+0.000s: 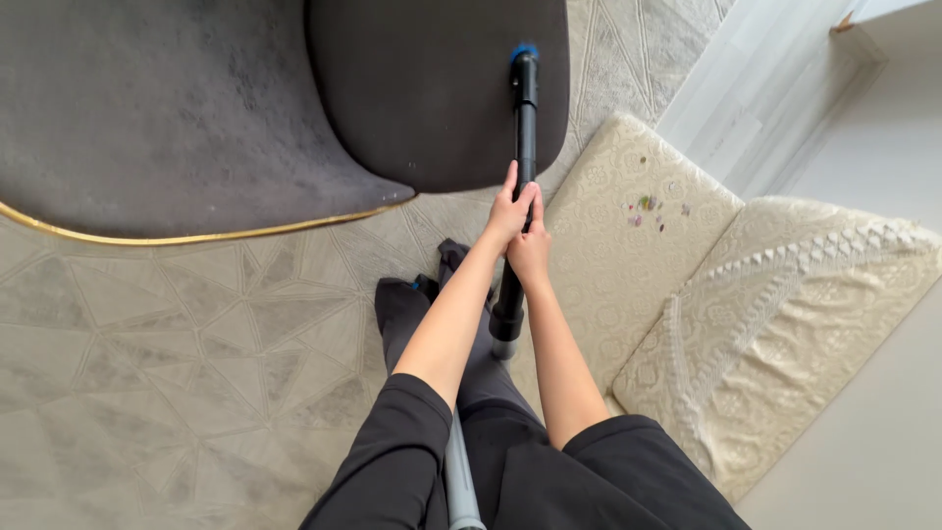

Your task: The person plugs in a canister vacuum, attaches the hose and wand, and vacuums a patterned floor. They then detach the wand and use a brush nozzle to clean the seats of several dining chairs around a table.

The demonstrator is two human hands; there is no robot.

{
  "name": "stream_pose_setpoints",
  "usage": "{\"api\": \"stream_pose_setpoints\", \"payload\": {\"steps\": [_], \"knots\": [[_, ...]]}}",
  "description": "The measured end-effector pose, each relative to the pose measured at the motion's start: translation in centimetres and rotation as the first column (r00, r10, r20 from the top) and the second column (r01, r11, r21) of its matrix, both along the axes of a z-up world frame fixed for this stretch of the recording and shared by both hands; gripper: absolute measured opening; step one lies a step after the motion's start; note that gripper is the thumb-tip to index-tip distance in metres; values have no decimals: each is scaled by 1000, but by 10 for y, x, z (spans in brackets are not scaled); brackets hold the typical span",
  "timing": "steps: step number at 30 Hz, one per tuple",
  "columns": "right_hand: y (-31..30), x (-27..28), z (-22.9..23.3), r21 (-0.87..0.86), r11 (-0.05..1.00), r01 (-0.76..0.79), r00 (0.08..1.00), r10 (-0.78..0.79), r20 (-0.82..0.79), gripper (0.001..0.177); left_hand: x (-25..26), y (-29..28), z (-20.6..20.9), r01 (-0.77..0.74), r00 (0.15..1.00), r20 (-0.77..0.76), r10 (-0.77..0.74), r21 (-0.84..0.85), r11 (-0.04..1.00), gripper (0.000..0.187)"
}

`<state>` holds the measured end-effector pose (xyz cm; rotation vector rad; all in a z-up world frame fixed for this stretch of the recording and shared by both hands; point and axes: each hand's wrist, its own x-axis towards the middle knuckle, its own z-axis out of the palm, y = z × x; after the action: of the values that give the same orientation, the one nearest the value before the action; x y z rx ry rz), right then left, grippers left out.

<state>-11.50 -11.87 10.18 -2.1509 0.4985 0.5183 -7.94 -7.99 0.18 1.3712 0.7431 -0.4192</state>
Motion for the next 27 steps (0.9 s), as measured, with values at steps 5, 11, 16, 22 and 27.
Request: {"api": "stream_pose_setpoints", "payload": {"steps": [5,11,16,22,27], "knots": [[17,-43,-4,-6,997,-79,996,79,32,76,-51,20,9,-89,995,30,91,-39,995,65],[30,-92,-57,137,936,-323,944,330,-27,77,-114,69,49,-361,932,27,361,1,933,63],[38,-66,-9,132,822,-555,813,569,-126,74,-120,72,62,-574,819,32,573,34,818,62],[-16,-44,34,89,762,-641,744,646,-174,71,-118,9,47,-619,786,-15,619,-45,784,68],[-72,-71,41,74,814,-575,781,574,-246,71,-145,-48,58,-492,870,-61,489,-33,870,71]]}}
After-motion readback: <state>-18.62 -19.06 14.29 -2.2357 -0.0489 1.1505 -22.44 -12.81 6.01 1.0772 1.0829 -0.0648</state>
